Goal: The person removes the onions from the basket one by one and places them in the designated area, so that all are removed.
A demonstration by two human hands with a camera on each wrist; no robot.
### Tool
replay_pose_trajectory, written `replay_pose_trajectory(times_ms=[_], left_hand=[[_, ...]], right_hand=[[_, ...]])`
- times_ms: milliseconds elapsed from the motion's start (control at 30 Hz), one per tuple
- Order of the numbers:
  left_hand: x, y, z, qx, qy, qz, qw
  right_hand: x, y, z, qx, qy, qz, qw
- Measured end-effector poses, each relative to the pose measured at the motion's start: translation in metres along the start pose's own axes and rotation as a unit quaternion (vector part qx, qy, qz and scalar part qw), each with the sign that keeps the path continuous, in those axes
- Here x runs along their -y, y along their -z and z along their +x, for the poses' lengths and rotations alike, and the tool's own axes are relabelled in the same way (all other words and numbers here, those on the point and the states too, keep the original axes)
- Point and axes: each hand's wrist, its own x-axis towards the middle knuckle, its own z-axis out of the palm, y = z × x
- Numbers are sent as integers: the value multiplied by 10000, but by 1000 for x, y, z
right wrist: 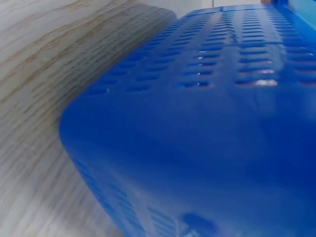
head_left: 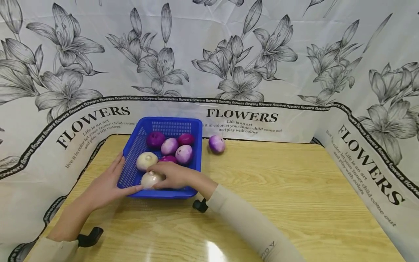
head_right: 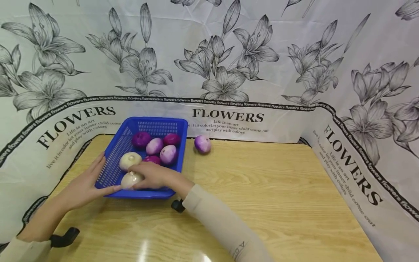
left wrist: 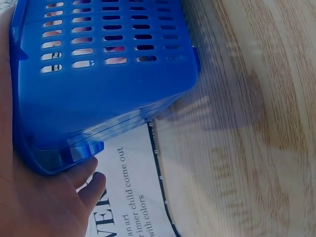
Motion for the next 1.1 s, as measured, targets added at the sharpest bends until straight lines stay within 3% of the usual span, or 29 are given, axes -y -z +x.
replay_pose_trajectory(times_ms=[533,1100], left_hand=[[2,-1,2,-53,-39,-14,10000],[0,-2,0,-17,-4,90,10000]], right_hand=[[-6,35,-41,-1295,-395,392,9900],[-27,51,-86,-1774,-743,671,9790]])
